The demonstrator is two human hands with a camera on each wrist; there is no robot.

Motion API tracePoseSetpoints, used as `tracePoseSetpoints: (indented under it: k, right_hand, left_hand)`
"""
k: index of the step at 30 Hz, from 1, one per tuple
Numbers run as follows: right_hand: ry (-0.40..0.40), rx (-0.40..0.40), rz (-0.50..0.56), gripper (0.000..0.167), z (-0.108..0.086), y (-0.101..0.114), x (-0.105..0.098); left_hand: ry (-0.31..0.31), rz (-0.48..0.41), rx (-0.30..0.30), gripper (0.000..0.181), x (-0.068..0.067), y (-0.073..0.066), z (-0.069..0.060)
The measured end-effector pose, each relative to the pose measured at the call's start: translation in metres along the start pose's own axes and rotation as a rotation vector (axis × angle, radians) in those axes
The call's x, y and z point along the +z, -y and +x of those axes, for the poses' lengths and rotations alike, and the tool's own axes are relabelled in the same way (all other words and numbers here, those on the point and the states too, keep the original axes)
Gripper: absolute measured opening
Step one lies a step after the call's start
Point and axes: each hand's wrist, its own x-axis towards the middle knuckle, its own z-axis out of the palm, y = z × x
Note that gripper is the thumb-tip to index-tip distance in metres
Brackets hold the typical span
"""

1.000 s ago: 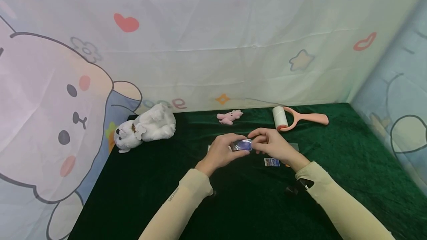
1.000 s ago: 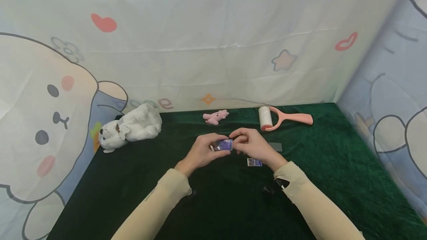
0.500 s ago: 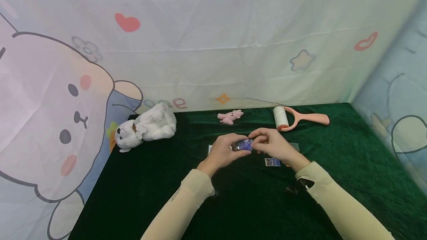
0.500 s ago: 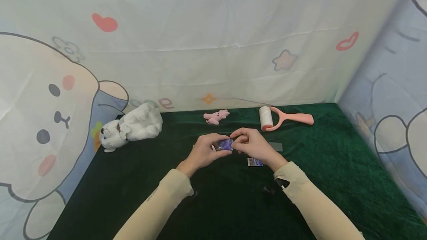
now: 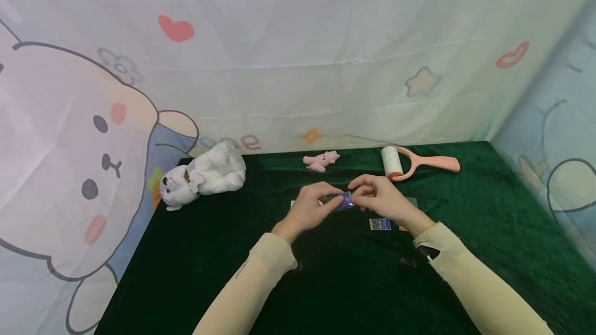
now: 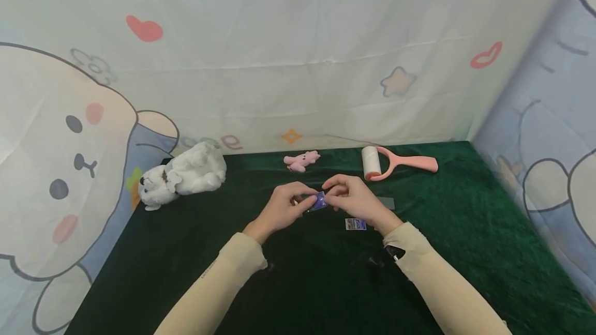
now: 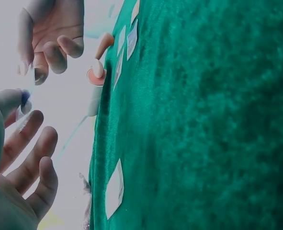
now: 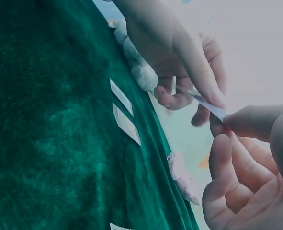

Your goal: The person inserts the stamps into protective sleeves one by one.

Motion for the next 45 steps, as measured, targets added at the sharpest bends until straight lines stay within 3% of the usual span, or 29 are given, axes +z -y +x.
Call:
tracePoseSetpoints:
  k: [21,31,40,45]
  right_hand:
    - [0.041,-0.052,-0.011,0.025,0.001,-0.001,-0.002]
    - [0.02,-0.022,-0.036,0.024,0.002,0.001,-0.002]
    - [-0.018,-0.006,-0.065,0.023,0.001,-0.003,-0.006]
    - [-0.016,-0.006,-0.063,0.026,0.0,-0.003,-0.007]
  left_hand:
    - [0.034,-0.06,-0.049,0.019,-0.004,-0.006,0.002]
    - [0.044,-0.044,-0.084,0.013,-0.003,-0.002,0.004]
    - [0.019,-0.067,-0.229,0.013,-0.002,0.003,0.003]
    - [0.005,-0.081,-0.279,0.013,-0.001,0.004,0.005]
